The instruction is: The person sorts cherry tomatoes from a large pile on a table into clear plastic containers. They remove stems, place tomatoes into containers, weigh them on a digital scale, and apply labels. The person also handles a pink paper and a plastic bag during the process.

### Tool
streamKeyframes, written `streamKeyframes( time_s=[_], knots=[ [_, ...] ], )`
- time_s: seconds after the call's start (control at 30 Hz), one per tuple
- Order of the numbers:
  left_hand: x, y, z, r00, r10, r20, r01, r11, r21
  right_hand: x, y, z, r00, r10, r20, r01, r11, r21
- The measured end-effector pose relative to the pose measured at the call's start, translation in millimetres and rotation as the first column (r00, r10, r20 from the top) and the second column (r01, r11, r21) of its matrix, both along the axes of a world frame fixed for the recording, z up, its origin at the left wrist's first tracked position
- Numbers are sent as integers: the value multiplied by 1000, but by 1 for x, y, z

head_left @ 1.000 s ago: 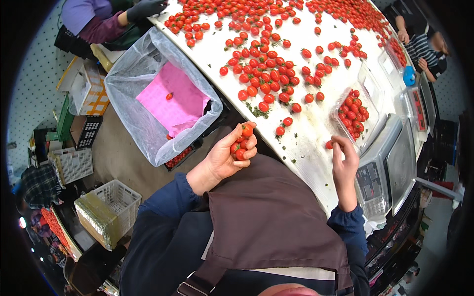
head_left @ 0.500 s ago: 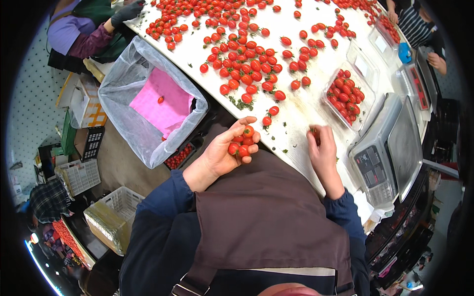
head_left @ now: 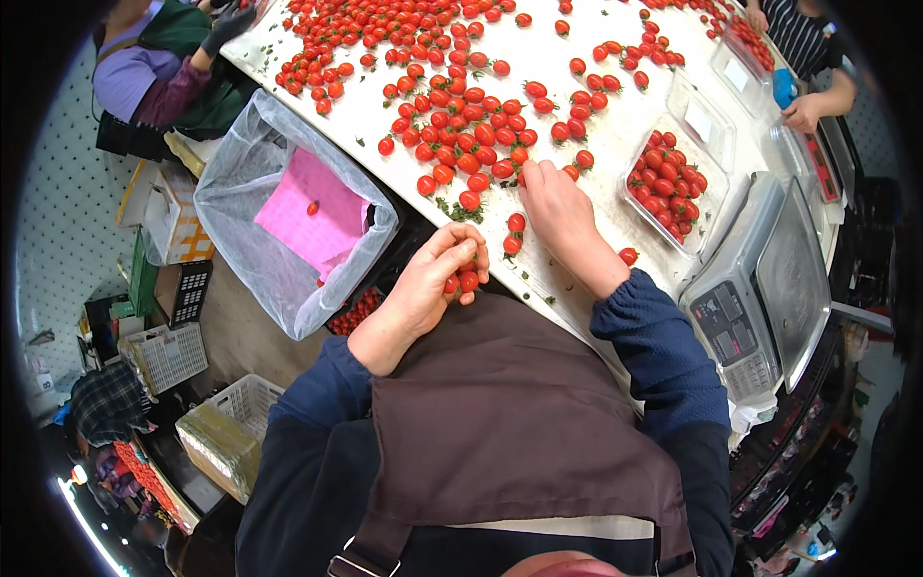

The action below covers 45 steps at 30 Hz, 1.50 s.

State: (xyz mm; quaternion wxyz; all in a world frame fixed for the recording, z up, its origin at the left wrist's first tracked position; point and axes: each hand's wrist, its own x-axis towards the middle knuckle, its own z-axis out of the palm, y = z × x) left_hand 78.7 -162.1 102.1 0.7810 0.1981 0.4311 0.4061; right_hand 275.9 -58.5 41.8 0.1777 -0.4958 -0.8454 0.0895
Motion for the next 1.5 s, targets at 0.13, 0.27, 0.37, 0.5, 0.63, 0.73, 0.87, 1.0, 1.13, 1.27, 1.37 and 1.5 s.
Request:
streamKeyframes(
  time_s=[0.13, 0.27, 0.37, 0.5, 0.63, 0.73, 0.87, 1.0, 1.13, 1.27, 1.37, 1.5],
  knots=[
    [0, 12, 1, 997, -24, -79, 30, 996, 79, 3, 4, 6, 979, -146, -141, 109, 965, -238],
    [0, 19, -2, 996, 6, -84, 0, 997, 76, 29, -14, 39, 331, -747, -576, -510, 372, -776],
    [8, 24, -1, 999, -15, -34, 16, 999, 37, 33, -27, 59, 168, -822, -544, -645, 326, -691],
    [20, 27, -1, 996, -89, -6, 90, 995, 45, 35, -33, 58, 182, -788, -589, -660, 346, -667],
    [25, 25, 1, 995, -96, -25, 96, 995, -6, 38, -39, 54, 182, -763, -621, -662, 372, -651],
    [21, 22, 0, 996, -59, -65, 61, 998, 33, 44, -46, 54, 164, -776, -609, -613, 403, -680],
    [13, 21, -2, 994, -15, -104, 20, 999, 49, 45, -49, 61, 173, -791, -586, -350, 507, -788],
    [16, 15, -10, 995, 23, -99, -22, 1000, 5, -9, -37, 98, 246, -613, -751, -92, 757, -647],
    [15, 12, -9, 996, 31, -78, -39, 993, -110, -54, -19, 120, 591, -262, -763, -336, 780, -528],
    [3, 10, 0, 987, 133, -91, -131, 991, 24, -13, 11, 67, 918, -160, -363, 162, 986, -27],
    [-4, 13, -11, 946, 31, -323, 10, 992, 127, 15, 3, 48, 946, -325, -4, 320, 933, -163],
    [11, 24, -5, 827, -4, -562, 198, 938, 285, 25, 10, 23, 929, -359, 92, 370, 912, -178]
  ],
)
